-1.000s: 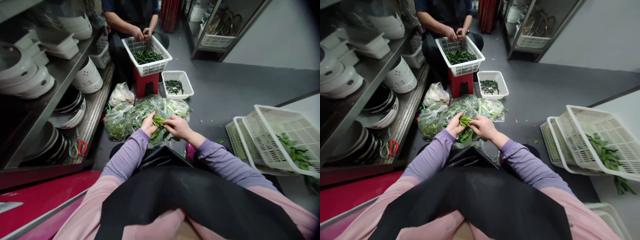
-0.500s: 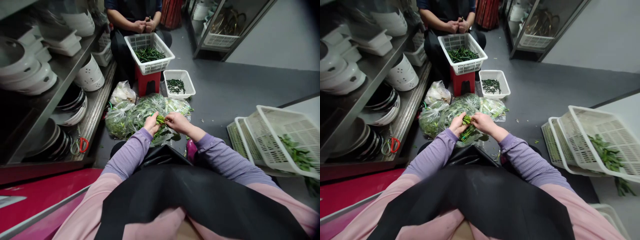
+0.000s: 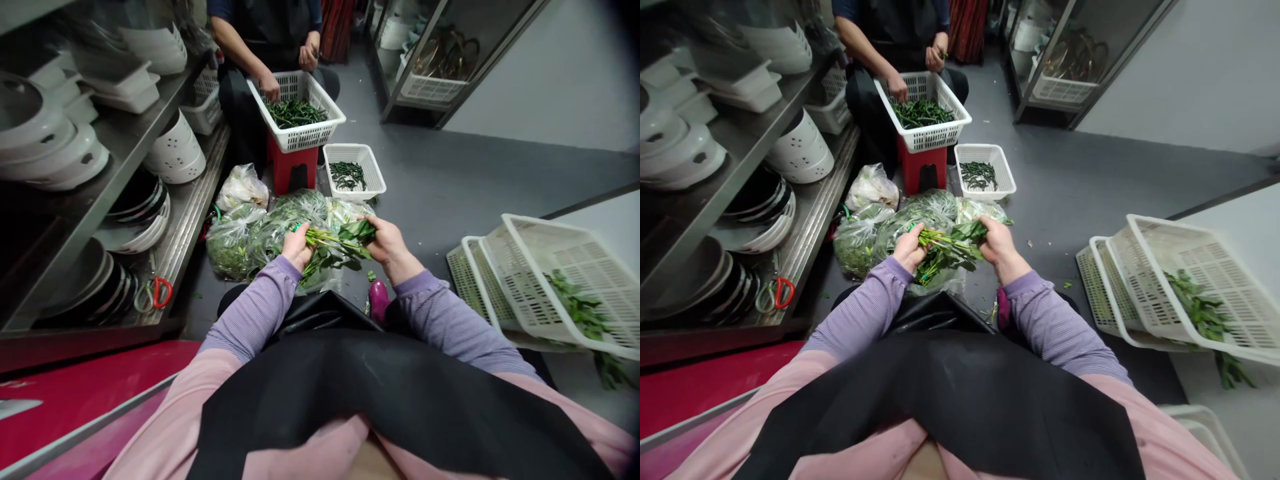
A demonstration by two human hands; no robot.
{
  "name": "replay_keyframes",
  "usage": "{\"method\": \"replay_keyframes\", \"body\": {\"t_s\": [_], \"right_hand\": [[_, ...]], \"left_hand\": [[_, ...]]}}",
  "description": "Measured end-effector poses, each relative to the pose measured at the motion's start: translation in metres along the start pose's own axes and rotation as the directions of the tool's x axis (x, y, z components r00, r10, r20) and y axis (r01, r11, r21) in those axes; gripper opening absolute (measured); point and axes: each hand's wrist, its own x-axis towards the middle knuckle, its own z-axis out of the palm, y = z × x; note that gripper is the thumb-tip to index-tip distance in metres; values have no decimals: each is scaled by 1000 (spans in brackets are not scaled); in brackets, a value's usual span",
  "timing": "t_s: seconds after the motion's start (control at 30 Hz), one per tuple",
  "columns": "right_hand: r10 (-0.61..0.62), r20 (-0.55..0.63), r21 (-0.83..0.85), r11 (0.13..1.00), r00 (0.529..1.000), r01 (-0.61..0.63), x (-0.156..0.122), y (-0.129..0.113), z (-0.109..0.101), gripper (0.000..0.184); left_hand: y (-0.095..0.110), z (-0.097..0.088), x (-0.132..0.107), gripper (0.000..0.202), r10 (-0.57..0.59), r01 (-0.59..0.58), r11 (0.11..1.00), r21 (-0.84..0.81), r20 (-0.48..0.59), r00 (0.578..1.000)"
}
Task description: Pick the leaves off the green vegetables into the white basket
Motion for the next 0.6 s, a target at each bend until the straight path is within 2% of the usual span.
{"method": "replay_keyframes", "body": {"t_s": [0.07, 0.13, 0.23, 0.3, 0.33, 0.4, 0.6], "right_hand": [[72, 96, -89, 994, 993, -63, 1, -6, -13, 17], [201, 209, -269, 953, 957, -142, -3, -2, -19, 20], [413, 369, -470, 856, 833, -215, -14, 13, -14, 27], [474, 468, -508, 835, 745, -212, -21, 23, -6, 33], [476, 495, -512, 836, 727, -199, -24, 26, -3, 35], [458, 511, -504, 845, 727, -179, -28, 31, 3, 35], [430, 429, -426, 872, 795, -242, -36, 43, 9, 36]], "left_hand": [[2, 0, 0, 11, -44, 45, 999, -14, 26, 999], [1, 0, 1, 10, -97, 98, 995, -18, 61, 993], [-3, 0, 1, 8, -148, 150, 989, -7, 121, 981], [-6, 0, 1, 9, -171, 170, 985, 17, 170, 971], [-7, -1, 0, 9, -175, 172, 985, 31, 189, 966], [-7, 0, -2, 9, -157, 150, 987, 49, 211, 965], [-8, 2, -9, 8, -6, -6, 999, 54, 217, 976]]}}
